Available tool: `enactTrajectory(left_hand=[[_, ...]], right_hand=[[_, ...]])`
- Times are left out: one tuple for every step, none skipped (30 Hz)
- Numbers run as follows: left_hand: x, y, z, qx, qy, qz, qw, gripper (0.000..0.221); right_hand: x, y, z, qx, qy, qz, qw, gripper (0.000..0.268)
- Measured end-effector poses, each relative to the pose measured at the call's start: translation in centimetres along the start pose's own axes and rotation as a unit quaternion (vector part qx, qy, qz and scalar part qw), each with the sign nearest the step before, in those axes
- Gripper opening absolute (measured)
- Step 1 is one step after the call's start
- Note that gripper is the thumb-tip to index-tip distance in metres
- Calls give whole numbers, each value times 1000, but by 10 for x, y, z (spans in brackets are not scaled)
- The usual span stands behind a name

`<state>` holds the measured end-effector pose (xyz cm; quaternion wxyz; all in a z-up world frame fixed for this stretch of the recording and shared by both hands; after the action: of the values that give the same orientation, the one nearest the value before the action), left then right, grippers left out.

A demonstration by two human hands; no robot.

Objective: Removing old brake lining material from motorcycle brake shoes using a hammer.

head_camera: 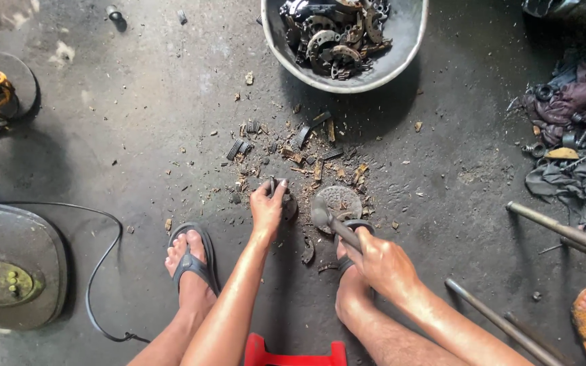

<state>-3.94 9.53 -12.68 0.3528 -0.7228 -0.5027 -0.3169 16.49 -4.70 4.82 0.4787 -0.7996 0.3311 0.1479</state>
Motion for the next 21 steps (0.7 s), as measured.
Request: enactTrajectory(left_hand=[[-3, -1, -2, 2, -1, -2, 1000, 23], [-7, -1, -4, 4, -6, 4, 1000, 24], [-8, -1, -3, 6, -8, 11, 1000, 25], [-2, -1, -3, 8, -5, 10, 1000, 25], [4, -1, -4, 4, -1, 16, 1000, 23], [9, -2, -3, 1, 3, 21, 1000, 24], [8, 1, -3, -3, 2, 23, 1000, 24], [0, 5, -2, -26, -29, 11, 999, 25], [-6, 11, 0, -45, -58, -4, 997, 28], [12, 15, -6, -46, -58, -5, 997, 28], [42, 25, -14, -79, 7, 8, 997, 28], [72, 36, -25, -112, 71, 21, 991, 28], [77, 41, -27, -111, 70, 20, 991, 28], [101, 51, -38, -128, 180, 60, 974, 25], [122, 63, -54, -144, 285, 100, 942, 22], [124, 71, -56, -146, 283, 101, 943, 22], [125, 87, -59, -191, 276, 113, 935, 23], [126, 102, -64, -235, 270, 124, 926, 25], [125, 110, -64, -237, 269, 124, 925, 25], [128, 125, -71, -278, 295, 123, 906, 25], [131, 138, -79, -318, 321, 121, 884, 24]], right_hand=[[9, 9, 1, -2, -1, -2, 1000, 37], [27, 29, -1, -71, 36, -50, 996, 42], [45, 47, -3, -135, 73, -97, 983, 50], [73, 71, -10, -133, 70, -99, 984, 50], [73, 86, -14, -59, -54, -125, 989, 52], [74, 103, -26, 19, -176, -149, 973, 57], [47, 77, -24, 20, -171, -148, 974, 57], [51, 73, -21, -107, -25, -87, 990, 54], [52, 67, -29, -228, 120, -24, 966, 51], [63, 70, -34, -227, 121, -25, 966, 51], [73, 67, -37, -175, 137, 57, 973, 49], [85, 64, -41, -121, 153, 139, 971, 48], [90, 62, -44, -122, 153, 138, 971, 48], [94, 44, -42, -36, 131, 174, 975, 46], [98, 28, -45, 50, 110, 211, 970, 44], [105, 27, -46, 49, 112, 212, 969, 44], [127, 29, -55, 69, 201, 259, 942, 39], [147, 33, -66, 88, 287, 303, 905, 39], [144, 25, -64, 88, 289, 304, 904, 39], [144, 12, -65, 114, 304, 299, 897, 36], [144, -1, -66, 141, 319, 295, 890, 34]])
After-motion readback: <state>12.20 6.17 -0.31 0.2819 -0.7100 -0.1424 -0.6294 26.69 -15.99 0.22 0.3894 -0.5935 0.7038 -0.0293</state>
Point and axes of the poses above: each hand's wrist, its own z-axis towards the middle knuckle, its own y-axis out of the palm, x = y × z, the point moved 10 cm from there along z, towards the middle knuckle, and after that the axes turned 5 degrees about -y, right-handed, at the moved point
